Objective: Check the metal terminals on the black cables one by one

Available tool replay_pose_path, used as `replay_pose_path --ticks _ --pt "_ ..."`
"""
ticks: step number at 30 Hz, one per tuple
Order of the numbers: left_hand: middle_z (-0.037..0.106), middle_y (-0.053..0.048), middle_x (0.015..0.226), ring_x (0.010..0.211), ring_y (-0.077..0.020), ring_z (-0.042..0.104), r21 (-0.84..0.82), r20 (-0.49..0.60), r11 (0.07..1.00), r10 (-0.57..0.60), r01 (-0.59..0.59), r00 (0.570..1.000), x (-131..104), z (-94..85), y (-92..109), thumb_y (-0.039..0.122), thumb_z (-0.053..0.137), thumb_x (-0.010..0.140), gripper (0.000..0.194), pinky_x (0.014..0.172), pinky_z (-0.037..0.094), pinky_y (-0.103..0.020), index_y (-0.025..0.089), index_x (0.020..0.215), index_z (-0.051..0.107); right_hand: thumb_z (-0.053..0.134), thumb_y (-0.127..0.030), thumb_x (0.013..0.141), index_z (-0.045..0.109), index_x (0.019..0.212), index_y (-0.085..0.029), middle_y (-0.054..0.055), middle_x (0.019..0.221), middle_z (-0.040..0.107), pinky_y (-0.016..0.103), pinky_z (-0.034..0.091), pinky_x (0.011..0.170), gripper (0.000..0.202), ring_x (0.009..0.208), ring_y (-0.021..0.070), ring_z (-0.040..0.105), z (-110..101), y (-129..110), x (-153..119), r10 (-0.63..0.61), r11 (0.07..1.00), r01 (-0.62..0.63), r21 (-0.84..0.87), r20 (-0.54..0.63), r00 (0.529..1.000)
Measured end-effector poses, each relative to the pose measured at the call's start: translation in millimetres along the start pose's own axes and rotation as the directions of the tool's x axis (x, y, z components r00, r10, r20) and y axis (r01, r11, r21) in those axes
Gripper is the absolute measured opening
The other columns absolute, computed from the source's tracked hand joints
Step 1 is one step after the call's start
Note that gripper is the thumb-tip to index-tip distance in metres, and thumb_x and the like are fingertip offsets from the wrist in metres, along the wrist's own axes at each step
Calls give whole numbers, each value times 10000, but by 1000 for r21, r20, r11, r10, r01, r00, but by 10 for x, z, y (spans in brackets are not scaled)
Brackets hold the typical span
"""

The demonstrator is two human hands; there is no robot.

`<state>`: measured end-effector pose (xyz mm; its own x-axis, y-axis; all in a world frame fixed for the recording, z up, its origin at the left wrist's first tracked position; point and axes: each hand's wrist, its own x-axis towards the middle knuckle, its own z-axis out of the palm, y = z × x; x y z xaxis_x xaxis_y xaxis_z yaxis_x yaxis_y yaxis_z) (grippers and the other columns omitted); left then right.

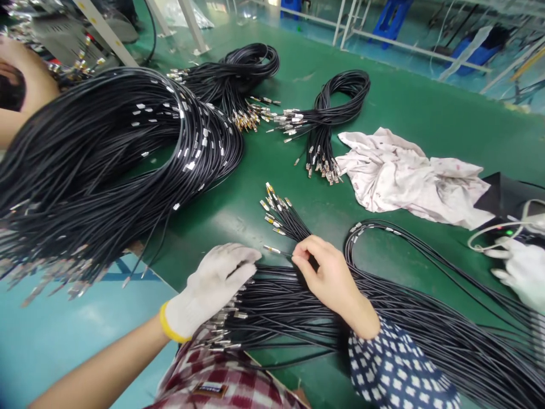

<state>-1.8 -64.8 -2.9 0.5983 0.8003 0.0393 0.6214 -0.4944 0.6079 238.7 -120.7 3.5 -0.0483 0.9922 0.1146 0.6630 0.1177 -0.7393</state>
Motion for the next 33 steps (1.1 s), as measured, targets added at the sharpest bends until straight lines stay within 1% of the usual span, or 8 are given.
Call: replay_pose_path --ticks 3,7,9,14,18,22,28,33 --pt "716 21 1029 1000 -168 627 -162 28 979 -119 122 993 79 -31 99 255 538 960 144 968 420 -323 231 993 676 550 -211 992 578 858 -209 15 839 610 281 462 717 137 767 161 580 -12 -40 -116 21 992 -29 127 66 998" --pt "685 0 961 949 -173 591 -205 125 979 22 4 992 163 -26 160 270 432 987 260 937 413 -317 215 888 665 558 -205 982 576 850 -206 10 822 600 272 459 704 134 749 153 570 3 -52 -130 20 987 -35 158 95 995" --pt "648 8 893 889 -164 568 -239 145 971 24 11 989 179 -24 164 287 430 980 264 877 417 -298 214 835 639 568 -211 973 601 893 -200 18 837 607 277 467 715 87 764 160 580 22 -78 -75 14 989 -29 146 102 995" --pt "548 51 723 717 -113 513 -478 271 809 -233 341 934 214 -58 182 317 479 955 277 685 391 -242 205 715 557 542 -213 983 674 939 -199 35 890 701 306 472 768 140 807 182 635 112 -185 100 -1 996 -13 92 149 989" --pt "584 39 717 730 -122 532 -614 321 691 -222 381 921 256 -77 181 289 482 929 268 712 403 -251 193 704 590 535 -228 988 666 817 -201 -7 715 689 274 457 672 217 662 151 629 165 -209 157 49 976 -95 198 225 973" --pt "550 38 664 682 -116 496 -608 364 683 -213 405 907 283 -107 181 270 480 903 273 673 378 -258 182 654 552 531 -266 993 637 744 -198 -25 642 658 252 443 627 279 599 130 607 182 -200 166 74 944 -165 286 303 950" --pt "520 46 638 640 -110 452 -592 412 666 -235 454 880 340 -130 189 289 490 866 252 610 336 -261 185 652 573 500 -270 1004 645 767 -193 -15 680 648 252 433 629 289 621 132 586 222 -196 164 96 937 -184 297 287 953" --pt "530 30 637 609 -113 440 -602 432 658 -207 452 878 403 -113 158 307 490 859 262 592 343 -264 181 654 596 493 -371 1010 621 728 -199 3 689 613 257 443 623 354 654 154 563 239 -172 175 111 894 -213 394 266 958"
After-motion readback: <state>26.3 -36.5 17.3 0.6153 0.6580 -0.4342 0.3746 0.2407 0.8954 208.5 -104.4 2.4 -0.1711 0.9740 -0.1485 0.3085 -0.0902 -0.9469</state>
